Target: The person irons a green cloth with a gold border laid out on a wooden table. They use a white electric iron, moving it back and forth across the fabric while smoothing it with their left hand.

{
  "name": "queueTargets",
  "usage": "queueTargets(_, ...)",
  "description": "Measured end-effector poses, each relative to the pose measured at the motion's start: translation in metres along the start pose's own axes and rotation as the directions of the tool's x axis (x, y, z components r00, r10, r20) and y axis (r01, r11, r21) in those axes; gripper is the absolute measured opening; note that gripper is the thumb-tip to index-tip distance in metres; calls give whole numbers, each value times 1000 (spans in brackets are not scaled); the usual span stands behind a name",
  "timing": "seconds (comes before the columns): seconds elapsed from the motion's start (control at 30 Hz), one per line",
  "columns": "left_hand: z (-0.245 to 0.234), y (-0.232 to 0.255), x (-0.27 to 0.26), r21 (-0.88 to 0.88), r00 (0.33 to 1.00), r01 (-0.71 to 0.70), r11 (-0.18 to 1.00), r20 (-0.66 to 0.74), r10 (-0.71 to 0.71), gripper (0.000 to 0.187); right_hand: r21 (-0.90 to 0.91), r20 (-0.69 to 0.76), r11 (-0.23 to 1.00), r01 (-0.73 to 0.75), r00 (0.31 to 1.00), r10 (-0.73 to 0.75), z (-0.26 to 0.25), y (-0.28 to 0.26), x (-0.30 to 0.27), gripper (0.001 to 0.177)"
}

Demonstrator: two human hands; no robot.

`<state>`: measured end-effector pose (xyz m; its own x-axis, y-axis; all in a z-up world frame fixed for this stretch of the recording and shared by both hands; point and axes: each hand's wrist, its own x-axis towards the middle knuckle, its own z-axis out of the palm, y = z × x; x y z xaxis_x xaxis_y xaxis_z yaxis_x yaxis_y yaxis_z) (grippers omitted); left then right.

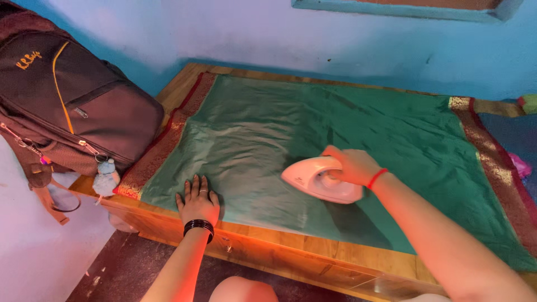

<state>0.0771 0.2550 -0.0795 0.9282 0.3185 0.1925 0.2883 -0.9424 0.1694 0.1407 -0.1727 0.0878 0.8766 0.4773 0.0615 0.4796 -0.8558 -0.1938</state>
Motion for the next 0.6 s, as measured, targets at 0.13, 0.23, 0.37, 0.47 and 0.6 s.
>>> queueTargets(0.13,-1,0,1,7,1000,17,1000,16,-17,63,44,-44,999,16,999,-14,11,-31,18,48)
queueTargets(0.23,1,0,2,15,999,22,1000,28,-23,63,-7,-49,1000,2,999,-2,15,-37,22,49)
queueTargets(0.37,8,-6,6,31,999,15,999,43,-16,63,-7,-31,998,-55,998,55,12,-17,5,49)
queueTargets(0.47,10,-8,4,61,999,6,998,44,-9,63,-9,-75,994,-107,992,106,8,12,-24,46)
queueTargets(0.6,6,-3,10,106,985,69,992,150,-85,62,-63,-104,953,-297,951,290,1,43,-57,47)
